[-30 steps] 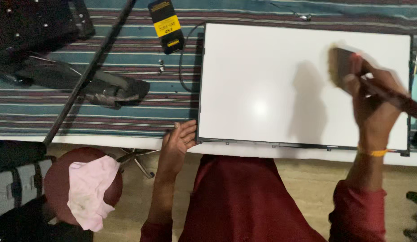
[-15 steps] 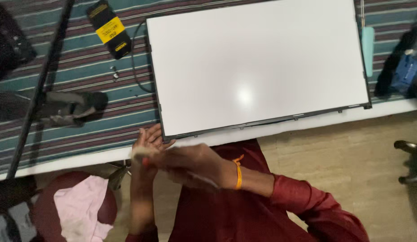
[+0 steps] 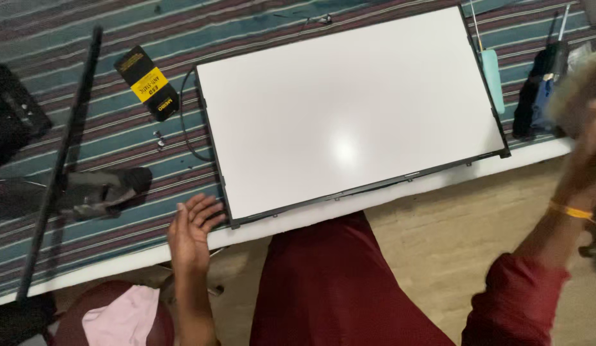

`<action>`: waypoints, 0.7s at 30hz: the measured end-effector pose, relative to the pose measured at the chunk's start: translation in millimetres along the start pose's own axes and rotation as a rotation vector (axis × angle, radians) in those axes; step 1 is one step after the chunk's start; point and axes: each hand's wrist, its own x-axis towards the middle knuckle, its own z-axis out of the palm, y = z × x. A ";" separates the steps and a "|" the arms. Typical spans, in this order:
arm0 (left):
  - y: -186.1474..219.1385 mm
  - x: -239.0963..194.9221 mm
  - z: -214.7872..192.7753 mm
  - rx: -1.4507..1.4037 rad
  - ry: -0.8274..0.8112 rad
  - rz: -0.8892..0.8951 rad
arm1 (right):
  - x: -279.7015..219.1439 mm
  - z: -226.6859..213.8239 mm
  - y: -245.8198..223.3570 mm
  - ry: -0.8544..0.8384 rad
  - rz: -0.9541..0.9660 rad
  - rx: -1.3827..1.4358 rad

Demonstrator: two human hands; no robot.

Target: The person uses a light blue electric screwdriver to remove screws from the back of a white flat panel. They then use a brush to sweep debris off the panel and apply black tape to the edge.

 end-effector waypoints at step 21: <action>-55.0 10.5 -27.8 -0.915 -0.597 0.082 | -244.2 182.3 -372.4 -1.513 -0.824 0.439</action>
